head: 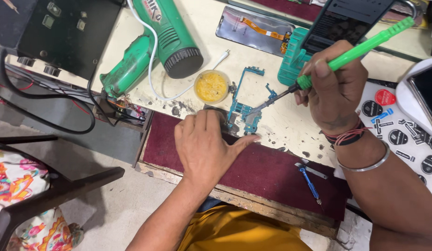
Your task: The person uses a soldering iron and tweezers to work on a small circuit board, applying solder to specific points. The person then switches to a larger circuit board and continues soldering.
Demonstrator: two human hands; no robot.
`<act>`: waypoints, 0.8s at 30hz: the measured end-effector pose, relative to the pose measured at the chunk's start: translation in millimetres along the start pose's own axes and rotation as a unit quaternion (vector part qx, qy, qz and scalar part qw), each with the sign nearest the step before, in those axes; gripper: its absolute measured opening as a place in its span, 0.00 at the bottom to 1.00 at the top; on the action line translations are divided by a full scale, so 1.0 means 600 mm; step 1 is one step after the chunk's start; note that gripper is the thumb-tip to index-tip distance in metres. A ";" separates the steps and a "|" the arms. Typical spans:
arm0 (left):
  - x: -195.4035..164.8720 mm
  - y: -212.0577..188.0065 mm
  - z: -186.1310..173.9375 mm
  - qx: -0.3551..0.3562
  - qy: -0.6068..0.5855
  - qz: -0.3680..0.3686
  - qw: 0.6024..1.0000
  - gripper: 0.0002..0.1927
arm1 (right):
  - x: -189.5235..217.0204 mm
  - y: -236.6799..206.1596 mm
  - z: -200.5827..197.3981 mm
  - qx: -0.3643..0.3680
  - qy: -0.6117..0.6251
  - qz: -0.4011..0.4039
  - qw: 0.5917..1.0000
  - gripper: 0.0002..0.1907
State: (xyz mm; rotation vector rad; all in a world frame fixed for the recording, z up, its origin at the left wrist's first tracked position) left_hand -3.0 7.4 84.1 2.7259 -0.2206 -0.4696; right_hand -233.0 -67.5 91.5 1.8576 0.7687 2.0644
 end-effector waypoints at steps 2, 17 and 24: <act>0.000 -0.001 0.001 0.001 -0.022 0.001 1.000 0.37 | -0.001 -0.001 -0.003 -0.001 -0.002 0.004 1.000 0.17; 0.018 -0.014 0.001 -0.015 -0.058 0.027 0.998 0.27 | -0.009 -0.001 -0.003 0.002 -0.026 0.025 0.999 0.17; 0.061 -0.086 0.008 -0.036 -0.107 0.114 0.987 0.15 | -0.003 0.003 0.009 -0.012 -0.021 0.038 0.999 0.16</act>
Point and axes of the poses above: each hand's wrist, its own y-axis towards the middle knuckle, its own z-axis out of the palm, x = y × z, the point moved 3 cm from there along y, towards the middle knuckle, and after that the axes turned 4 degrees about y, right-handed, at the moved point
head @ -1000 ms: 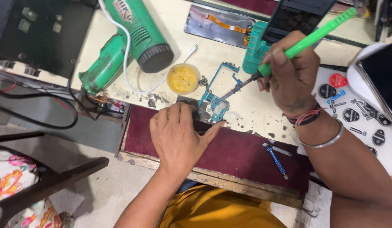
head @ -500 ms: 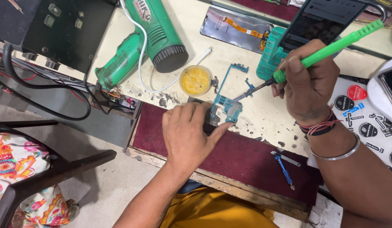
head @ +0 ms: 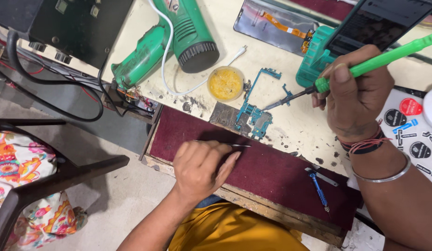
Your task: The person uses a soldering iron and tweezers to work on a small circuit board, applying solder to specific points. The person then switches to a larger circuit board and continues soldering.
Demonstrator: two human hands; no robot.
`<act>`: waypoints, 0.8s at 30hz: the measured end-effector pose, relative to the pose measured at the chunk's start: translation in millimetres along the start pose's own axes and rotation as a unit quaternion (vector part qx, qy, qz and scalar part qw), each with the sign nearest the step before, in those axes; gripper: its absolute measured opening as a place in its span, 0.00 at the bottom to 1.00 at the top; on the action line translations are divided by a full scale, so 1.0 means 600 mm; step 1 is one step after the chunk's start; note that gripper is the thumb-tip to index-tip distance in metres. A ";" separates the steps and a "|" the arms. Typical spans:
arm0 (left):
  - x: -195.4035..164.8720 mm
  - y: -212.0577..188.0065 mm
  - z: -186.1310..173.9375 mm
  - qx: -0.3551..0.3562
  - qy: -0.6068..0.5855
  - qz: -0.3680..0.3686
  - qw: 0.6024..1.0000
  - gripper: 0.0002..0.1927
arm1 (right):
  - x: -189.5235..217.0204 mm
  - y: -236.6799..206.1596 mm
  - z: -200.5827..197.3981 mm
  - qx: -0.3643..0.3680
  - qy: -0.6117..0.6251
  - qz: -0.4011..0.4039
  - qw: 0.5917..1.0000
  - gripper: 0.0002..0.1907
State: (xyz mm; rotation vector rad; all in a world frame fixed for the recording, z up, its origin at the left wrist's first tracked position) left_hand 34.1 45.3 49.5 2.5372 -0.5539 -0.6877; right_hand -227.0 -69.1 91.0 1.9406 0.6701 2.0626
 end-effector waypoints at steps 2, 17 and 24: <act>0.007 -0.019 0.011 0.050 0.014 0.020 0.998 0.13 | 0.001 0.002 0.002 0.001 -0.009 -0.002 1.000 0.16; 0.022 -0.063 0.033 0.071 -0.027 -0.015 0.997 0.11 | 0.002 -0.006 -0.002 -0.001 0.002 -0.012 1.000 0.16; 0.020 -0.062 0.007 -0.086 -0.439 -0.184 0.875 0.10 | -0.007 -0.009 -0.009 0.011 -0.014 -0.031 0.999 0.17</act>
Point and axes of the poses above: each hand's wrist, its own y-axis towards the middle knuckle, its own z-axis out of the palm, x = y × z, the point moved 3 cm from there along y, towards the middle knuckle, and after that the axes turned 4 degrees about y, right-handed, at the moved point
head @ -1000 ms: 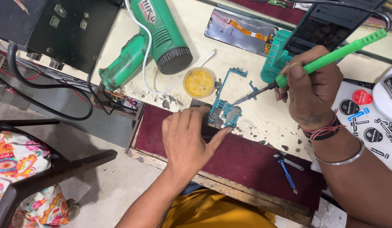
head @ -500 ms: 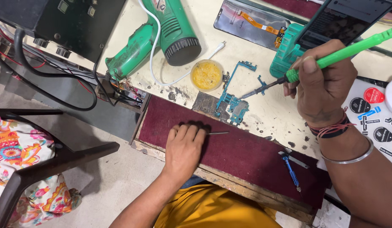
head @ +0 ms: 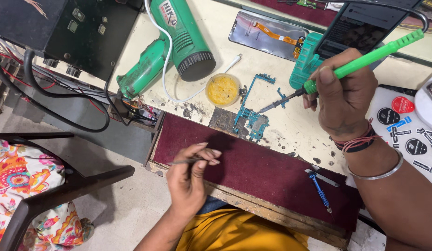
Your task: The person uses a soldering iron and tweezers to work on a small circuit board, applying solder to specific points. The person then switches to a larger circuit board and continues soldering.
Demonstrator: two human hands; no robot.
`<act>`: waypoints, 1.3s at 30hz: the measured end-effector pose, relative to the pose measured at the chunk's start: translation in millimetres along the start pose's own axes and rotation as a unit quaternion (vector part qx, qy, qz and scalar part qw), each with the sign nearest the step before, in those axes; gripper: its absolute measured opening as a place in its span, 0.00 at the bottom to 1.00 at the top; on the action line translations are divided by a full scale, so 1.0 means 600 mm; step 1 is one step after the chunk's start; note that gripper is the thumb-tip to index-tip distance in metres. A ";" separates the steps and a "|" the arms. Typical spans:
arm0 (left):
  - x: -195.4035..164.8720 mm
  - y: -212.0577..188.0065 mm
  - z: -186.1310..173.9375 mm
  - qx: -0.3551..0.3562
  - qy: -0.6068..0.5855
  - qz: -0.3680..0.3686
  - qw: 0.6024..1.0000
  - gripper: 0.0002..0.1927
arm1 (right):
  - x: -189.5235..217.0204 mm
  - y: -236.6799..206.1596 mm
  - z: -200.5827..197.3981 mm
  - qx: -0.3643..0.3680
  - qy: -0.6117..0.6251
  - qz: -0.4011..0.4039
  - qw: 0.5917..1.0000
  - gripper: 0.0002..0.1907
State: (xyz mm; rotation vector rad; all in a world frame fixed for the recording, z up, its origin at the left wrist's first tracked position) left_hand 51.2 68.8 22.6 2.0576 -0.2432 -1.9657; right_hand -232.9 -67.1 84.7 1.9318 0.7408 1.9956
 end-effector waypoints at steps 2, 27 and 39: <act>-0.014 0.021 -0.008 -0.026 -0.054 0.007 0.998 0.06 | 0.000 0.000 -0.001 0.000 -0.008 0.000 1.000 0.17; -0.015 0.147 0.053 -0.004 0.032 0.144 0.989 0.02 | -0.003 0.000 -0.005 -0.021 -0.012 0.013 1.000 0.16; -0.016 0.134 0.037 0.024 0.251 0.189 0.949 0.07 | 0.001 0.008 0.003 -0.023 -0.012 0.016 1.000 0.14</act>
Point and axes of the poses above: each hand's wrist, its own y-axis towards the middle knuckle, its own z-axis out of the palm, x = y × z, the point moved 3 cm from there along y, towards the middle knuckle, and after that the axes turned 4 degrees about y, right-handed, at the moved point
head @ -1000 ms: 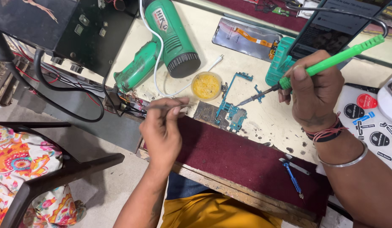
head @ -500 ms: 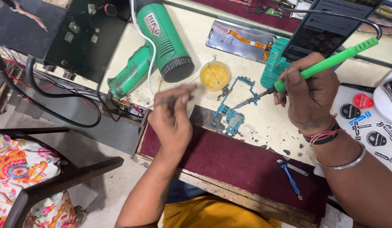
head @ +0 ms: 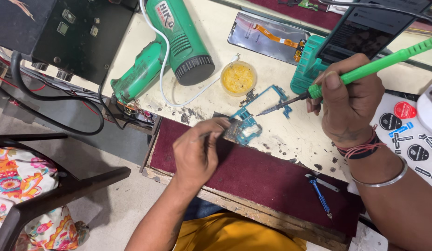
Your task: The person uses a soldering iron and tweezers to work on a small circuit board, applying solder to specific points. The person then switches to a larger circuit board and continues soldering.
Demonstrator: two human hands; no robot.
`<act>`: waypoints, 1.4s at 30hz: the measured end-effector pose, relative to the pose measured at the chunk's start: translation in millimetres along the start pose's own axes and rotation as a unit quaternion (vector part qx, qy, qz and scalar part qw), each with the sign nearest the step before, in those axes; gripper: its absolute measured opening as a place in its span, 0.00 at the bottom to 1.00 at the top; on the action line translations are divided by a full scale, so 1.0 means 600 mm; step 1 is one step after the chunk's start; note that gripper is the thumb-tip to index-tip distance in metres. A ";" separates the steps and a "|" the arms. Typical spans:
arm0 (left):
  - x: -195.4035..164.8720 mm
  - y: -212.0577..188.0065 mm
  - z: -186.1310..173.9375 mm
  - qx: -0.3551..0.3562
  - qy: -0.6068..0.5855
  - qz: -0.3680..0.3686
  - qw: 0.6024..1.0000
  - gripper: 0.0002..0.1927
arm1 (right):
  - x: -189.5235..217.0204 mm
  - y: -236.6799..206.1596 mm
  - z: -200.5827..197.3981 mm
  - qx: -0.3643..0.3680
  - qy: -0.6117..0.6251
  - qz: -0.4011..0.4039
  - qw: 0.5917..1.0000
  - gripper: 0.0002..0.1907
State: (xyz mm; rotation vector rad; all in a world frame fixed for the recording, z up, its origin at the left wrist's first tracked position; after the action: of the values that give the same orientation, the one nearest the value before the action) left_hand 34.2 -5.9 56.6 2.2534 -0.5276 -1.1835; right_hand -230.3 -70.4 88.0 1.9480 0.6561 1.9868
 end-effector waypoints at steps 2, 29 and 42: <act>0.006 0.006 -0.008 -0.021 0.017 -0.018 0.999 0.07 | -0.001 0.000 0.001 0.002 -0.004 0.000 1.000 0.13; 0.000 -0.078 -0.005 -0.102 -0.134 -0.115 0.979 0.04 | -0.022 -0.007 0.021 0.078 -0.057 0.029 0.995 0.11; 0.001 -0.036 -0.003 -0.090 -0.115 -0.083 0.986 0.04 | -0.003 -0.009 0.014 0.046 -0.113 -0.003 0.993 0.15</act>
State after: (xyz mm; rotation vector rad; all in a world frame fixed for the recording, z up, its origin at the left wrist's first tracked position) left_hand 37.7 11.3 43.5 2.0511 -0.3064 -1.5233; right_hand -222.3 -65.7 83.9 2.1804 0.7035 1.7241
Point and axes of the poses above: each hand's wrist, its own y-axis towards the middle knuckle, its own z-axis out of the palm, x = y × z, the point moved 3 cm from there along y, towards the middle knuckle, and after that the axes turned 4 degrees about y, right-handed, at the moved point
